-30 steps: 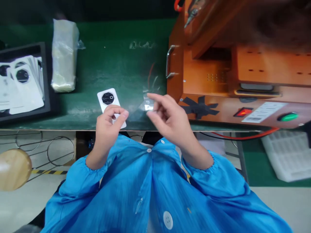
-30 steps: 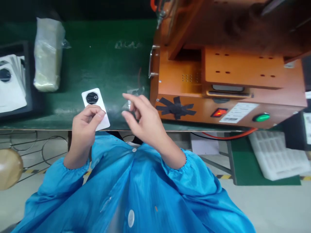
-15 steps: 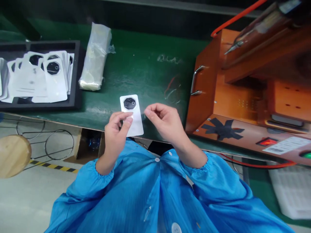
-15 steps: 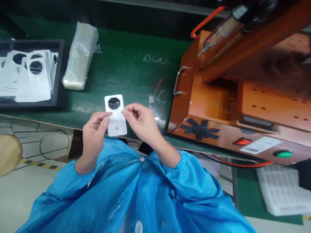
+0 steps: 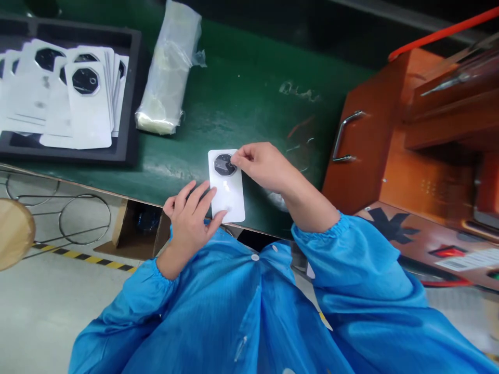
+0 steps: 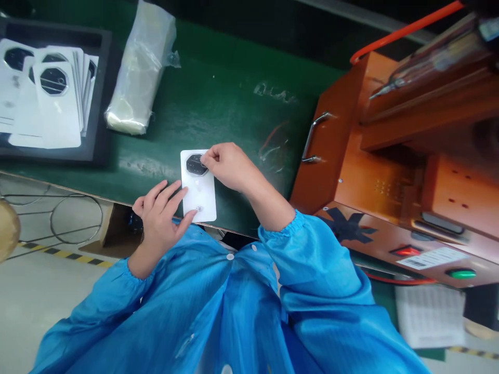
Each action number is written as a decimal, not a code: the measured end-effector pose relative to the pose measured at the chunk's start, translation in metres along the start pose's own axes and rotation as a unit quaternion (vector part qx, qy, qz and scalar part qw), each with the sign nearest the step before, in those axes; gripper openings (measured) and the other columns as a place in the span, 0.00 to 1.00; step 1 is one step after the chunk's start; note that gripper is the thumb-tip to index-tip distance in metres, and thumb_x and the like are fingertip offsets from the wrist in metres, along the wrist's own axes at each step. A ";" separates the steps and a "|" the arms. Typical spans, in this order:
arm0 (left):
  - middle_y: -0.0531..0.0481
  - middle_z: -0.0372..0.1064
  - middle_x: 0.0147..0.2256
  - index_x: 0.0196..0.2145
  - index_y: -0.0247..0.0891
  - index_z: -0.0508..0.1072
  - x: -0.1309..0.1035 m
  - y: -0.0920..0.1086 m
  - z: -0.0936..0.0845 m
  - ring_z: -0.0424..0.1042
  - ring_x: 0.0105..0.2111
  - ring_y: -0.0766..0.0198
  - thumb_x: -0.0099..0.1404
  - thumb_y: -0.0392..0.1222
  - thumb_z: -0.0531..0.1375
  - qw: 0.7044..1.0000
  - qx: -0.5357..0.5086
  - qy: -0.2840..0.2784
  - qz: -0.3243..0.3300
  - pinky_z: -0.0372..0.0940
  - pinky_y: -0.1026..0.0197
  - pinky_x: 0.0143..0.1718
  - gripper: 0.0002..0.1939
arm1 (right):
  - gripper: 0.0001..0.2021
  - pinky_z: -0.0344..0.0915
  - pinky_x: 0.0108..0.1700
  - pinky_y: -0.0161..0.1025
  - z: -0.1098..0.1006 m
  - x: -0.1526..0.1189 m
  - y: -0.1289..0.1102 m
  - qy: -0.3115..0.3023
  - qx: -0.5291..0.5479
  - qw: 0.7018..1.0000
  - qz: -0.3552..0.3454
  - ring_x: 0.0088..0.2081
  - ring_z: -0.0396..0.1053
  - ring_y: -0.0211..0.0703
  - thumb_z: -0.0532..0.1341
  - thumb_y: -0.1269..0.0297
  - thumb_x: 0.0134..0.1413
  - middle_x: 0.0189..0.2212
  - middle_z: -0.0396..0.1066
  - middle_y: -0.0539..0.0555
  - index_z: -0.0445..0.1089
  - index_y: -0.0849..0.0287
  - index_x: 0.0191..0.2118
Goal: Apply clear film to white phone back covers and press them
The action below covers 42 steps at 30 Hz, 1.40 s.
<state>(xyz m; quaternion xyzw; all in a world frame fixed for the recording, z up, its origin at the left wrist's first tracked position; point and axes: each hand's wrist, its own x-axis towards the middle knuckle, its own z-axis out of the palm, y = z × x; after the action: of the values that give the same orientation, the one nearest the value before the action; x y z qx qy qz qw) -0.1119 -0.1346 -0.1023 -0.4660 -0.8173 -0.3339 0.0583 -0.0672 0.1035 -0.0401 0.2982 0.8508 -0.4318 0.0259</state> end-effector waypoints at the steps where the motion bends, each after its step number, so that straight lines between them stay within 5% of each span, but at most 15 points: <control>1: 0.45 0.78 0.61 0.60 0.51 0.79 0.000 0.000 0.000 0.73 0.63 0.39 0.69 0.56 0.69 1.000 0.000 -0.002 -0.004 0.54 0.41 0.59 0.24 | 0.11 0.55 0.33 0.39 0.000 -0.001 0.000 -0.001 -0.004 1.000 0.003 0.26 0.58 0.37 0.63 0.65 0.65 0.22 0.64 0.47 0.74 0.59 0.29; 25: 0.45 0.80 0.60 0.62 0.48 0.78 0.003 0.000 -0.001 0.74 0.61 0.41 0.71 0.55 0.67 0.998 0.050 0.009 0.036 0.54 0.43 0.56 0.25 | 0.06 0.60 0.36 0.40 0.013 -0.006 -0.006 0.073 -0.093 0.993 0.017 0.30 0.68 0.43 0.63 0.69 0.59 0.28 0.76 0.53 0.77 0.58 0.31; 31: 0.42 0.81 0.57 0.58 0.40 0.80 0.005 0.000 -0.002 0.75 0.59 0.42 0.72 0.54 0.67 0.996 0.064 0.028 0.058 0.54 0.45 0.55 0.23 | 0.08 0.67 0.44 0.45 0.020 -0.005 -0.005 0.092 -0.150 0.984 0.021 0.37 0.74 0.50 0.66 0.61 0.63 0.33 0.78 0.56 0.76 0.58 0.33; 35: 0.42 0.81 0.58 0.59 0.42 0.79 0.005 0.001 -0.001 0.75 0.60 0.42 0.72 0.53 0.67 0.996 0.066 0.024 0.055 0.54 0.45 0.56 0.22 | 0.11 0.68 0.44 0.47 0.020 -0.006 -0.004 0.128 -0.189 0.973 0.023 0.39 0.76 0.54 0.68 0.59 0.64 0.39 0.78 0.59 0.75 0.61 0.45; 39: 0.42 0.80 0.59 0.60 0.44 0.79 0.005 -0.001 -0.002 0.74 0.62 0.42 0.72 0.52 0.67 0.997 0.061 0.016 0.045 0.53 0.44 0.59 0.22 | 0.13 0.70 0.42 0.46 0.021 -0.037 -0.007 0.162 -0.228 0.960 -0.004 0.42 0.77 0.56 0.60 0.67 0.69 0.49 0.77 0.64 0.71 0.64 0.56; 42: 0.39 0.76 0.62 0.60 0.42 0.79 0.007 -0.005 -0.014 0.73 0.62 0.44 0.77 0.52 0.60 1.000 0.005 -0.003 0.022 0.56 0.43 0.62 0.21 | 0.19 0.73 0.48 0.51 0.038 -0.082 -0.003 0.128 -0.261 0.946 -0.144 0.50 0.77 0.61 0.60 0.60 0.72 0.55 0.77 0.69 0.71 0.65 0.60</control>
<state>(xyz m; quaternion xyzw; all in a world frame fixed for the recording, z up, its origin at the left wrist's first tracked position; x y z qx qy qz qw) -0.1232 -0.1394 -0.0915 -0.4847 -0.8085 -0.3272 0.0655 -0.0095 0.0338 -0.0364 0.2077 0.9639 -0.1516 -0.0688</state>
